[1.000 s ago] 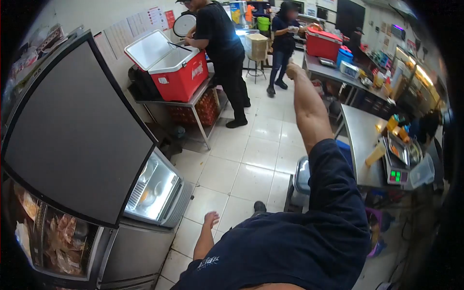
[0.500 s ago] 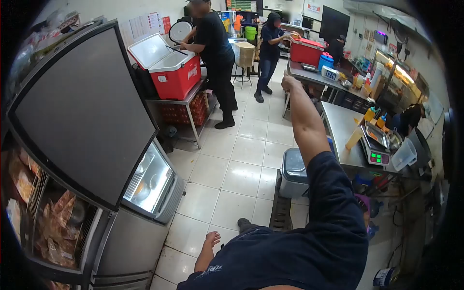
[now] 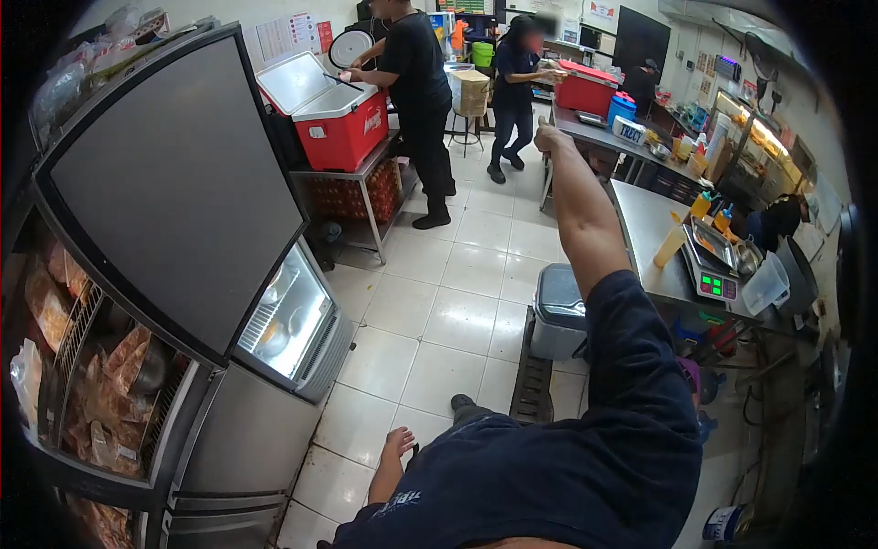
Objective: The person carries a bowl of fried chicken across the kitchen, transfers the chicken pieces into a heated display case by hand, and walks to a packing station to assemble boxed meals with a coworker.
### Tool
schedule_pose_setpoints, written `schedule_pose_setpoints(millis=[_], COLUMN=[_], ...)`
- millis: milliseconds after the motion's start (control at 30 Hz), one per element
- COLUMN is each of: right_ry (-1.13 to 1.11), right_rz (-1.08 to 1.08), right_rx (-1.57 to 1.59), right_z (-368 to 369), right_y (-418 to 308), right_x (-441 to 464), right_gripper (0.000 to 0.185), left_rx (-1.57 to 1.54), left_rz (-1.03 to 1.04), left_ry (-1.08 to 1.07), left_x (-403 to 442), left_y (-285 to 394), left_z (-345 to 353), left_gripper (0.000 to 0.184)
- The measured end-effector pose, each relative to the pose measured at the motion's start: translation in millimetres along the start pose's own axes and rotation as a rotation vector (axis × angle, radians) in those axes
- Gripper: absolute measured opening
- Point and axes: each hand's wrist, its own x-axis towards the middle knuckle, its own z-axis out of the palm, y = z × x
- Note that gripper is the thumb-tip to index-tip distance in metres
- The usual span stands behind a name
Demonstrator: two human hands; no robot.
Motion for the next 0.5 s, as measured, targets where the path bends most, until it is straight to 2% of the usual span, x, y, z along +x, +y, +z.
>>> schedule_pose_setpoints(millis=[33, 100, 200, 267, 300, 333, 367, 467, 500], right_ry=[-0.003, 0.189, 0.063, -0.005, -0.133, -0.265, -0.269, -0.157, -0.088], right_rz=[0.001, -0.087, -0.027, 0.025, 0.001, -0.022, -0.016, -0.047, -0.052], right_rx=[0.001, -0.114, -0.038, 0.020, -0.319, -0.660, -0.660, 0.058, -0.060], right_z=[8, 29, 19, 25, 31, 33, 35, 37, 37], right_y=[4, 21, 14, 18, 18, 18, 20, 22, 18], right_x=[7, 34, -6, 4, 8, 6, 4, -21, -34], right_gripper=[0.067, 0.065, 0.063, 0.060, 0.050, 0.049, 0.049, 0.056, 0.055], left_rx=[0.030, 0.065, 0.055, 0.059, 0.066, 0.075, 0.084, 0.090, 0.097], left_rz=[0.005, 0.003, 0.007, 0.018, 0.017, 0.009, 0.001, -0.043, -0.037], left_ry=[0.010, 0.019, 0.012, 0.007, 0.007, -0.002, -0.011, 0.027, 0.026], left_x=[-3, -6, -3, -6, -7, -7, -7, -6, -3], left_y=[0, 2, -2, -5, -5, -7, -10, -7, -3], left_z=[0, 4, -2, -5, -6, -7, -6, -4, -3], left_gripper=[0.043, 0.043, 0.041, 0.039, 0.039, 0.039, 0.039, 0.039, 0.039])
